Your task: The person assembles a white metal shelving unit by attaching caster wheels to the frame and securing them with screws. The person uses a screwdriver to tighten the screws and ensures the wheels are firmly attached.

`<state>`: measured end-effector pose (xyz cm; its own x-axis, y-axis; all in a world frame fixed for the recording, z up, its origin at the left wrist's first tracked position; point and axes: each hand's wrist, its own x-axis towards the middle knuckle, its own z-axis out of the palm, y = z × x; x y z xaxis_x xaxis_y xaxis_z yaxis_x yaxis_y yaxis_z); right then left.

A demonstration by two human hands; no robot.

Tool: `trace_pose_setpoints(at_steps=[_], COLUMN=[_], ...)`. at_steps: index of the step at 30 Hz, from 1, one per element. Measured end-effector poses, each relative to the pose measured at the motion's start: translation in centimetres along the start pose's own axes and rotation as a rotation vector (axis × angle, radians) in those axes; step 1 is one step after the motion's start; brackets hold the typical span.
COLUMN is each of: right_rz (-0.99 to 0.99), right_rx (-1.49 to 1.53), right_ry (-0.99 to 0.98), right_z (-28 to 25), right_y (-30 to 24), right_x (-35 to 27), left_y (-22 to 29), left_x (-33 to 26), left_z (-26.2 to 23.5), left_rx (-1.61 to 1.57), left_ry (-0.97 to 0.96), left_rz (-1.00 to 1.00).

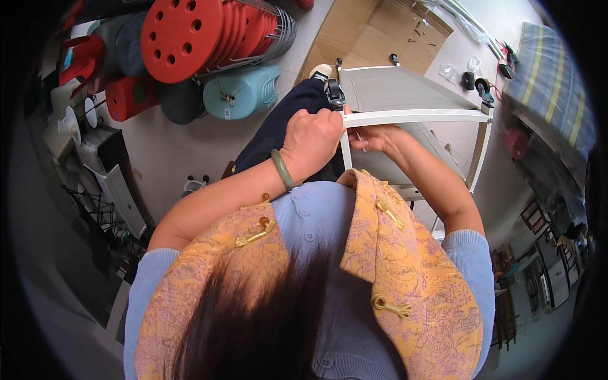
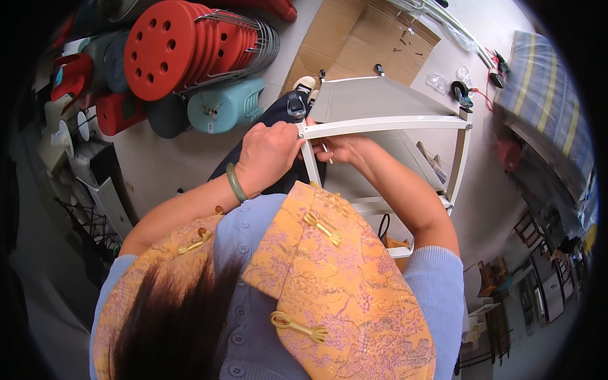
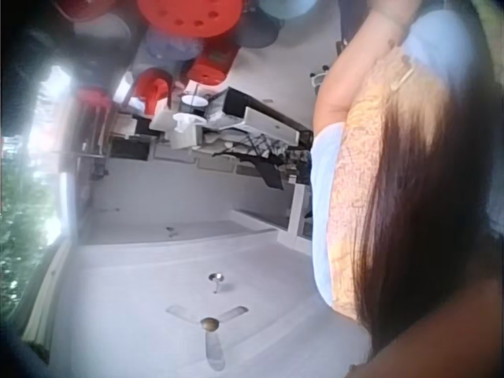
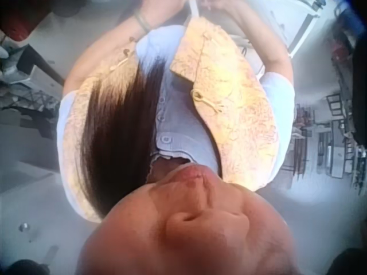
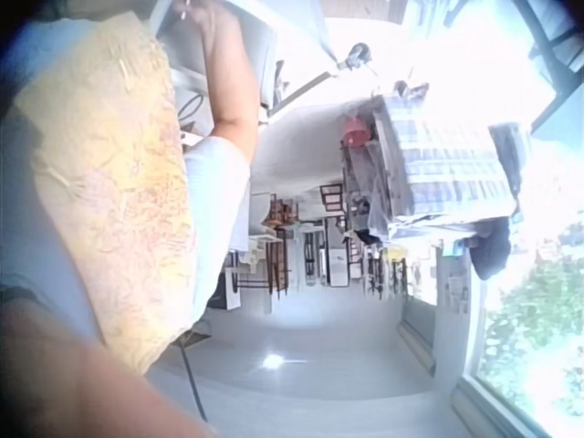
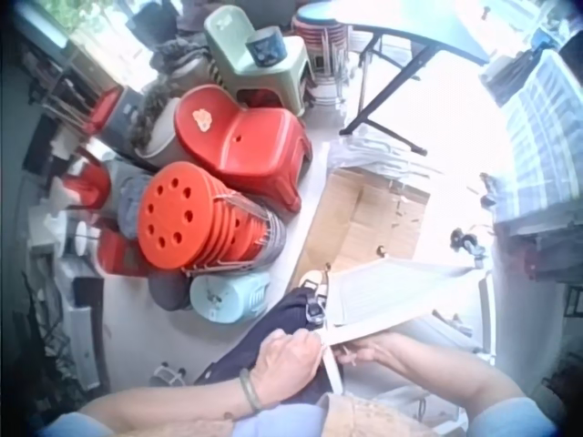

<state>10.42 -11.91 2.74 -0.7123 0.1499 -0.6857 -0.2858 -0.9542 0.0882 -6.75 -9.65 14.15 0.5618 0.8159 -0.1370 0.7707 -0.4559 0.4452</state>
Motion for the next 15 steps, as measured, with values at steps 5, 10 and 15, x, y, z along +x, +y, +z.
trace_pose_setpoints(at_steps=[5, 10, 15], right_rz=[-0.01, -0.011, -0.016], right_rx=[0.006, 0.035, 0.02], right_ry=[0.013, -0.065, -0.012], right_z=[0.1, -0.9, -0.7], right_y=[0.1, 0.4, 0.4], right_x=[0.0, 0.5, 0.5], left_y=[0.0, 0.1, 0.1], left_x=[-0.5, -0.6, -0.1], left_z=[0.2, 0.3, 0.3], left_rx=[-0.02, -0.079, -0.14], left_ry=[-0.059, -0.022, -0.07], left_rz=[0.004, -0.014, -0.112])
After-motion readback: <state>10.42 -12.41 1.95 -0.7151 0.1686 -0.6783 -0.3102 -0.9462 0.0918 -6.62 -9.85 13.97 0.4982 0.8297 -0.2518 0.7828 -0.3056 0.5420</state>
